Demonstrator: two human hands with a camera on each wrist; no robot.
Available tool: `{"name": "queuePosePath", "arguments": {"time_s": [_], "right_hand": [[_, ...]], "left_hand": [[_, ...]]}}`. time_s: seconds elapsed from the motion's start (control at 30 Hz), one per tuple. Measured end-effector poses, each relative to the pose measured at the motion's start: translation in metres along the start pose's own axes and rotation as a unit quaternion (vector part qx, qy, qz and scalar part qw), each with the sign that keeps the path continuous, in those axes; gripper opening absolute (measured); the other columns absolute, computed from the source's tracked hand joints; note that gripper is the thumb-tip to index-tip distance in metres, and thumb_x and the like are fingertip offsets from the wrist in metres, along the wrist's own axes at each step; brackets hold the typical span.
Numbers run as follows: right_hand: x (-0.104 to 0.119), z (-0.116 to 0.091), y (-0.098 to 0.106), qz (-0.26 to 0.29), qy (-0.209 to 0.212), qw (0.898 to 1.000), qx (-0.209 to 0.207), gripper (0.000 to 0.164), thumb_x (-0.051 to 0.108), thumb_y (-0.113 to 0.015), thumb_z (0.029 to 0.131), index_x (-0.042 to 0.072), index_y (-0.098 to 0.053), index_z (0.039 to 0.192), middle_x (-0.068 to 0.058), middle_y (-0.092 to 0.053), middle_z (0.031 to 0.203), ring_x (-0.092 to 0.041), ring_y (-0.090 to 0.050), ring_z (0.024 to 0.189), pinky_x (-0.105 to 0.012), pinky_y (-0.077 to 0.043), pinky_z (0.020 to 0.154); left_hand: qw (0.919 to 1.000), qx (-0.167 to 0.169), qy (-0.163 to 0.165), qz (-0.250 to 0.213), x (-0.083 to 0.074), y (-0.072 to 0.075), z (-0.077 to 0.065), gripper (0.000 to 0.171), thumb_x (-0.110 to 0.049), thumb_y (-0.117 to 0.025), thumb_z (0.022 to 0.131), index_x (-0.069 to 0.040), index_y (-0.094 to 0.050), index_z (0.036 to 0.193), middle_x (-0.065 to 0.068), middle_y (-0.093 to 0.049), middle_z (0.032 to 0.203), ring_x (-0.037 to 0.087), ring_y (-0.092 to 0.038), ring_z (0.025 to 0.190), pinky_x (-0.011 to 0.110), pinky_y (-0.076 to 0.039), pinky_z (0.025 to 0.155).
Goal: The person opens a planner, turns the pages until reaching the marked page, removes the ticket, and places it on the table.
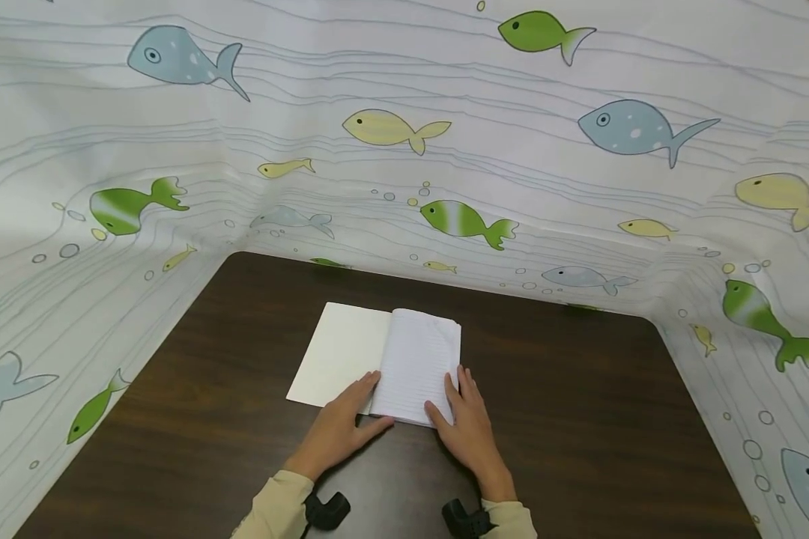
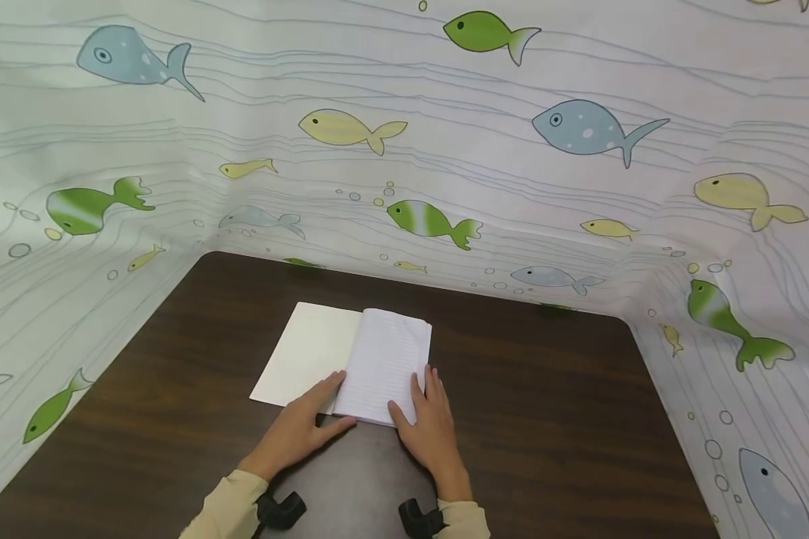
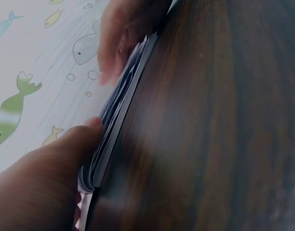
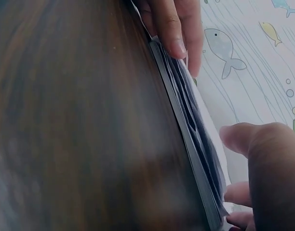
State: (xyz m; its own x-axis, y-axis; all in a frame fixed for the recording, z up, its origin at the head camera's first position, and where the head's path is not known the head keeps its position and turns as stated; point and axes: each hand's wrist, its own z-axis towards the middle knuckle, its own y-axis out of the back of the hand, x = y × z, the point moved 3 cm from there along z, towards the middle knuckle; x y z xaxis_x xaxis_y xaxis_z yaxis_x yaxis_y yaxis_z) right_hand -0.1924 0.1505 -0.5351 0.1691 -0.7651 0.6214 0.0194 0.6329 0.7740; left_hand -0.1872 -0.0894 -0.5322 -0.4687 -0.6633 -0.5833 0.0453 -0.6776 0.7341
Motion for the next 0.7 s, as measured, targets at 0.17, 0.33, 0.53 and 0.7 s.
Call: {"name": "queuePosePath", "arguments": {"time_s": [0.17,0.33,0.53,0.7], "right_hand": [[0.0029,0.0005,-0.0027,-0.008,0.005,1.0,0.008,0.074,0.051,-0.062,0.1,0.003,-0.048,0.153,-0.026,-0.019,0.168,-0.043,-0.012,0.157,-0.066,-0.014,0.123],[0.0053,0.0015,-0.0011,-0.009,0.007,1.0,0.008,0.069,0.05,-0.062,0.099,0.007,-0.052,0.152,-0.027,-0.018,0.168,-0.044,-0.011,0.157,-0.065,-0.012,0.123],[0.0067,0.0002,0.0014,-0.005,0.015,1.0,0.005,0.065,0.047,-0.062,0.1,0.008,-0.055,0.15,-0.03,-0.02,0.166,-0.047,-0.014,0.156,-0.066,-0.014,0.122],[0.0067,-0.0005,-0.0002,-0.001,0.018,1.0,0.005,0.063,0.048,-0.061,0.1,0.009,-0.055,0.15,-0.029,-0.02,0.167,-0.045,-0.013,0.156,-0.065,-0.013,0.123]], "left_hand": [[0.9983,0.001,0.041,-0.042,0.0021,0.0011,0.0004,0.086,-0.039,-0.086,0.086,-0.004,-0.047,0.154,0.015,-0.055,0.15,0.03,-0.055,0.137,0.046,-0.049,0.109],[0.9969,-0.009,0.031,-0.072,0.0031,0.0026,0.0042,0.086,-0.036,-0.087,0.085,-0.002,-0.047,0.153,0.014,-0.056,0.149,0.029,-0.055,0.137,0.048,-0.047,0.11],[0.9954,-0.04,-0.011,-0.086,0.0049,0.0053,0.0055,0.084,-0.026,-0.092,0.08,0.0,-0.051,0.149,0.012,-0.058,0.146,0.028,-0.057,0.134,0.048,-0.049,0.108],[0.9962,-0.056,-0.029,-0.06,0.0057,0.009,0.0038,0.08,-0.016,-0.091,0.082,-0.001,-0.05,0.15,0.016,-0.054,0.148,0.03,-0.056,0.134,0.05,-0.051,0.105]]}}
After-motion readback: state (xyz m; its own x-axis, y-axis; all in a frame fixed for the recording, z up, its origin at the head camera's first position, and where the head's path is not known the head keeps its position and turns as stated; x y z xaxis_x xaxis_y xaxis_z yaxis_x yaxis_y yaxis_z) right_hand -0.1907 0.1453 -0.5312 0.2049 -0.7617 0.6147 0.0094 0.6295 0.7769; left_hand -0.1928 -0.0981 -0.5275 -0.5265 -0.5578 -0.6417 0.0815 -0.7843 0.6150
